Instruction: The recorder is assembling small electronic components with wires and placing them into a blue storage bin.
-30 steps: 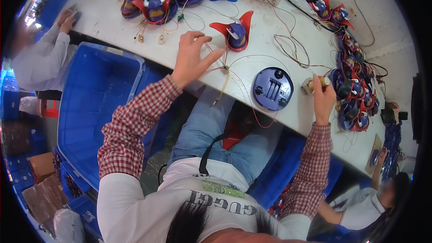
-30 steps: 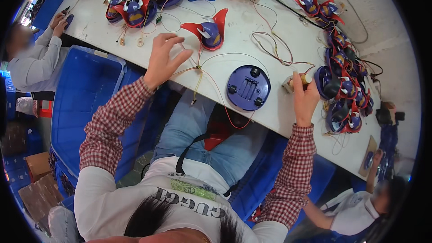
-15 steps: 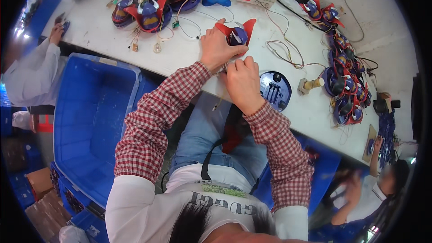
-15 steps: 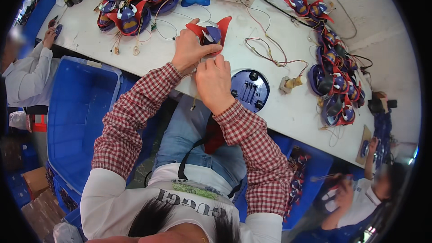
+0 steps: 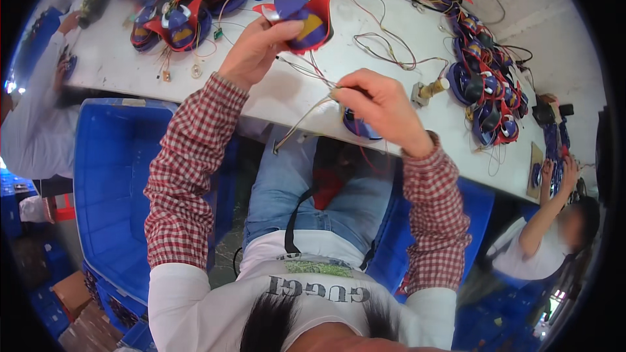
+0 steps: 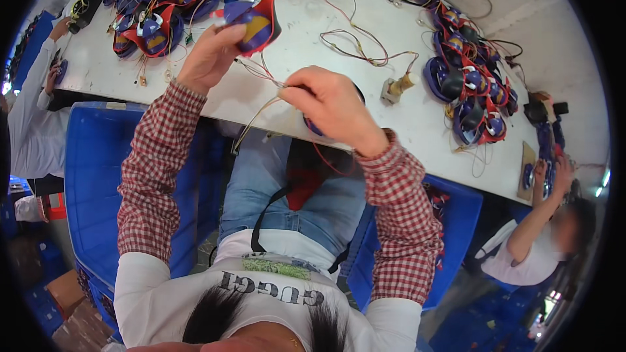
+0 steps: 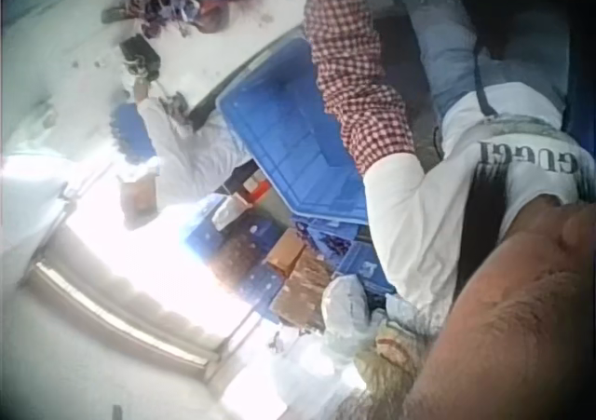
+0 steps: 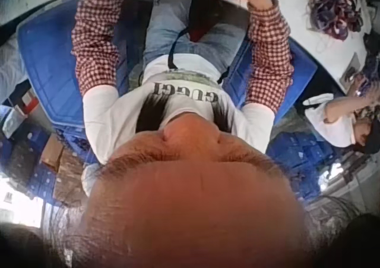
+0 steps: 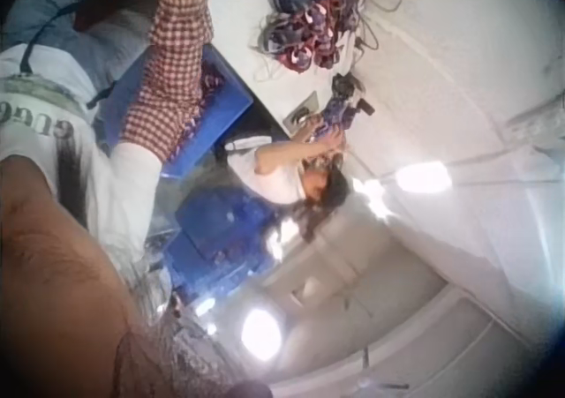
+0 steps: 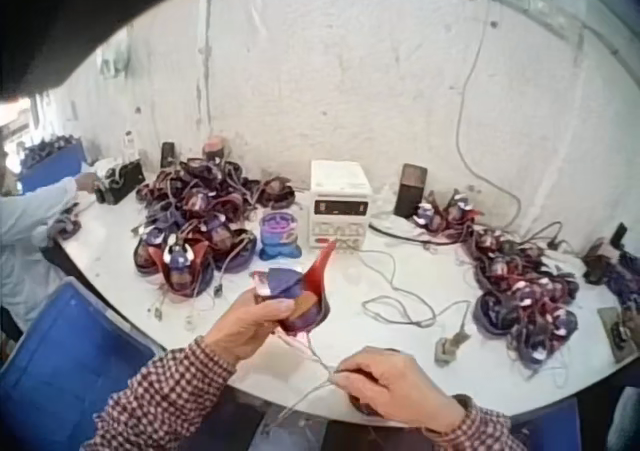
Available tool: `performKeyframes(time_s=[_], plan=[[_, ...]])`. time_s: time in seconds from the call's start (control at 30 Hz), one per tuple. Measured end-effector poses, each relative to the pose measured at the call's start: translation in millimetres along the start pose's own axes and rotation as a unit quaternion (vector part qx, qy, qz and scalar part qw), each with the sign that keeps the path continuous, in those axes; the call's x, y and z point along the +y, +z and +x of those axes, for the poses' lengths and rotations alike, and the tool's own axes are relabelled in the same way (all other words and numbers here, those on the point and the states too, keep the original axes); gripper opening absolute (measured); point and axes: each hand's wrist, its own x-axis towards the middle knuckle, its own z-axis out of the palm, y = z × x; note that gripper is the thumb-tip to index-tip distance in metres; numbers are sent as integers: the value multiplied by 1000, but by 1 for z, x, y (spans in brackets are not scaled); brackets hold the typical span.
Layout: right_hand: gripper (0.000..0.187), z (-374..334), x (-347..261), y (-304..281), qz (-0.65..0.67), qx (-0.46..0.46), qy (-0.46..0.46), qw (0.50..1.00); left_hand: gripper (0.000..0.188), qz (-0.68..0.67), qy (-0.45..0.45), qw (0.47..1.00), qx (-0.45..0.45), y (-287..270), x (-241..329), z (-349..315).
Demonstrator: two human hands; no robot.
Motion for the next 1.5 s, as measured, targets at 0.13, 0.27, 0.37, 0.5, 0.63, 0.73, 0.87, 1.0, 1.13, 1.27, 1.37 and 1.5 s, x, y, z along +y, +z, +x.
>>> performKeyframes(time_s=[0.13, 0.27, 0.37, 0.5, 0.63, 0.73, 0.87, 1.0, 1.13, 1.27, 1.37, 1.5], plan=[[9, -15, 21, -34, 79, 36, 162, 983, 45, 67, -51, 993, -82, 21, -14, -23], [11, -25, 65, -39, -141, 144, 54, 978, 42, 115, -97, 981, -121, 49, -34, -32], [15, -20, 93, -23, -334, 229, -116, 907, 42, 202, -98, 968, -115, 45, -64, -35], [27, -18, 106, -22, -171, 196, -63, 963, 50, 485, 246, 839, -31, 38, -99, -25], [41, -32, 86, -21, -105, 234, -20, 966, 70, 351, 158, 923, -27, 40, -103, -38], [40, -33, 18, 4, -97, 228, -74, 966, 58, -90, -49, 991, -85, 55, -24, -85], [41, -11, -67, 69, 147, 134, -147, 969, 55, -10, 56, 998, -34, 0, 86, -152], [41, 13, -63, 98, 178, 7, -101, 979, 61, 71, 140, 977, 144, -111, 145, -236], [34, 19, -43, 115, 113, -41, 18, 993, 67, 76, 162, 925, 336, -223, 126, -297], [25, 9, -27, 126, 73, -39, 113, 990, 69, 94, 65, 884, 453, -329, 48, -322], [24, -2, -15, 124, 57, -58, 206, 975, 68, 115, -25, 869, 481, -391, -23, -309], [23, -25, -2, 123, 67, -79, 264, 959, 58, 108, -68, 884, 449, -448, -103, -282]])
